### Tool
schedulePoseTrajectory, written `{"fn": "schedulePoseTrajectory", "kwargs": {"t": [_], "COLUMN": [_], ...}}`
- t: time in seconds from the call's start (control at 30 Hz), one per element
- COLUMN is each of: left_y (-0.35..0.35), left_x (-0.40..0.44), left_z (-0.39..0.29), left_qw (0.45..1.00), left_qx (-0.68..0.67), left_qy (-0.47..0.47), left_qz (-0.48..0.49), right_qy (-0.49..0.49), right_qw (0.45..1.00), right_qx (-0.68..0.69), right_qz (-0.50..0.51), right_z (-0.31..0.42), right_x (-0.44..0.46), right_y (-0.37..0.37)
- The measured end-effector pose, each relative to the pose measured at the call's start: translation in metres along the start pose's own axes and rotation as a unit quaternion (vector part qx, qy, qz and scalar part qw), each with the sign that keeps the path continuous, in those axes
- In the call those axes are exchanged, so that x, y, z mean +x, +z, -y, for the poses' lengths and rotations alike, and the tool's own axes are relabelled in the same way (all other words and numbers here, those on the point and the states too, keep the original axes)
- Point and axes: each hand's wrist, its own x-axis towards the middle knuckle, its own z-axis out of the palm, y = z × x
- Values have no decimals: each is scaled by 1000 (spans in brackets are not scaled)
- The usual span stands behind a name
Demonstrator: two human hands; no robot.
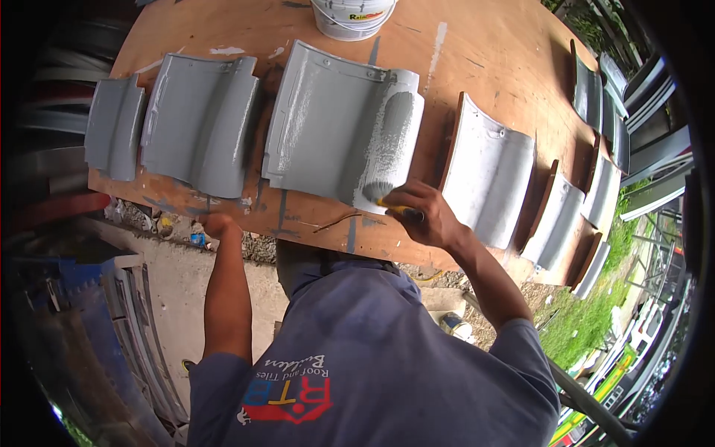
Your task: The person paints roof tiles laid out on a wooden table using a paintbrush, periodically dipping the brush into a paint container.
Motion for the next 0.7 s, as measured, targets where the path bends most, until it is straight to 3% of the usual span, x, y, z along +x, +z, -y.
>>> {"fn": "schedulePoseTrajectory", "kwargs": {"t": [0.03,0.07,0.13,0.17,0.23,0.27,0.33,0.4,0.47,0.57,0.7], "left_y": [0,-1,-26,-34,-45,-49,-53,-55,-49,-52,-84], "left_x": [-5,-8,-13,-16,-23,-28,-34,-35,-40,-36,-54], "left_z": [-1,-3,-19,-25,-35,-38,-42,-40,-30,-40,-62], "left_qw": [1000,991,968,964,955,950,940,963,953,968,954], "left_qx": [-3,-94,-185,-189,-198,-201,-209,-167,-190,-147,-180], "left_qy": [-7,-86,-164,-181,-216,-236,-265,-207,-232,-200,-235], "left_qz": [1,26,51,47,43,41,43,35,40,34,42], "right_qy": [2,-1,88,138,158,164,140,116,9,6,40], "right_qw": [1000,1000,994,988,987,984,973,956,937,949,952], "right_qx": [13,9,49,70,-17,-6,-39,-84,-179,-196,-244], "right_qz": [17,22,28,17,0,-73,-177,-257,-300,-246,-178], "right_z": [2,2,-1,-10,-45,-74,-100,-109,-110,-82,-90], "right_x": [2,6,18,34,64,84,119,145,174,204,240], "right_y": [-3,-10,-26,-37,-61,-63,-76,-90,-97,-84,-52]}}
